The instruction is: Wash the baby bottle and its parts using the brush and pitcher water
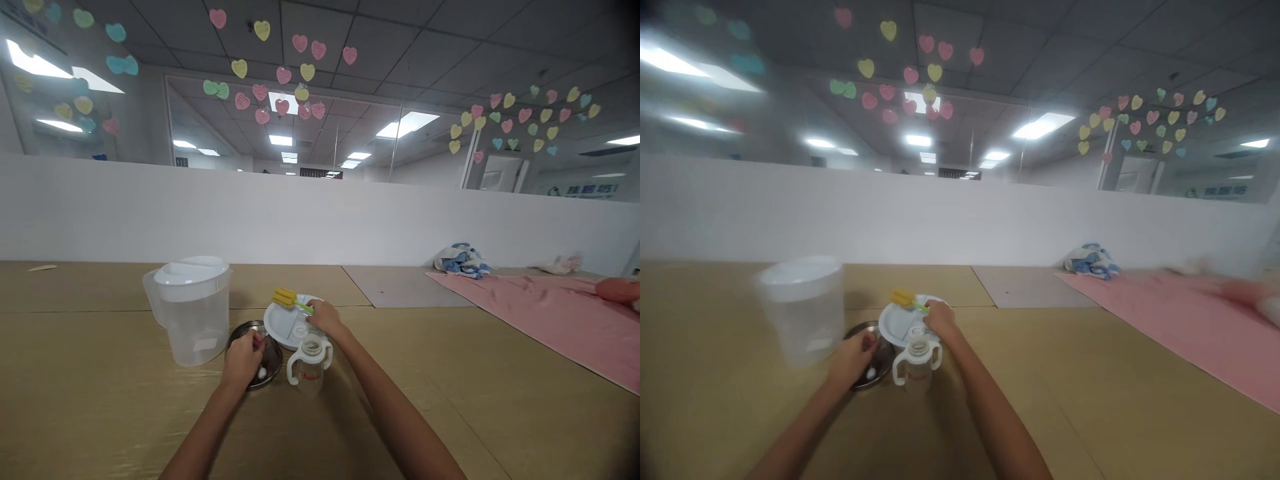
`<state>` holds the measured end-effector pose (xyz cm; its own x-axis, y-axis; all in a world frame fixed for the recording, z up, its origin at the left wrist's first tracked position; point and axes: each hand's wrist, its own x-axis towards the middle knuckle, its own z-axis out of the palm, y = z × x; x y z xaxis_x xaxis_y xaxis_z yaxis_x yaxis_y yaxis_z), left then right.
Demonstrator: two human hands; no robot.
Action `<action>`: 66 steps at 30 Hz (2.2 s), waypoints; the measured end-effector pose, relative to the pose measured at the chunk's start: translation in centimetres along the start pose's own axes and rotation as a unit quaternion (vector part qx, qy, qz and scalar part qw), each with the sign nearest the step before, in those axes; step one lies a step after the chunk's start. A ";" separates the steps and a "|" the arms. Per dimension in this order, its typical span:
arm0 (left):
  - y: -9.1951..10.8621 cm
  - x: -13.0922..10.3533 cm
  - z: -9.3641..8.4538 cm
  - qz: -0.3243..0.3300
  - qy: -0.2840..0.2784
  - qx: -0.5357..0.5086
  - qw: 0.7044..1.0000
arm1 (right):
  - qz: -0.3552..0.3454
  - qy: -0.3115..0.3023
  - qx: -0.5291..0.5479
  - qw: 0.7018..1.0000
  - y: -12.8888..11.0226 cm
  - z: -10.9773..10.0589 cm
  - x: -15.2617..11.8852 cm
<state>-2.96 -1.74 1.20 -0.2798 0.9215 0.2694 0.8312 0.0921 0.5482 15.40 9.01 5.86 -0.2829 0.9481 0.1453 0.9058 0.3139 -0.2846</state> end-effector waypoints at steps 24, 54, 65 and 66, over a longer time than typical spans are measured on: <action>0.9 -0.6 -0.4 0.044 -0.024 0.137 0.989 | 0.004 0.013 -0.013 1.000 0.9 0.8 0.7; 0.4 -0.2 -0.3 0.069 0.043 0.143 0.986 | 0.007 0.029 -0.007 1.000 0.9 0.9 0.8; 0.6 -0.4 -0.4 0.093 0.077 0.137 0.983 | -0.008 0.080 0.036 0.996 0.1 -1.8 0.3; 0.5 -0.4 -0.4 0.102 0.077 0.138 0.982 | -0.007 0.081 0.037 0.996 0.0 -2.1 0.2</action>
<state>-2.58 -2.21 1.68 -0.1459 0.8655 0.4791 0.9700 0.0301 0.2411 16.03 9.12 7.86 -0.2355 0.9245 0.2999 0.8742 0.3363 -0.3502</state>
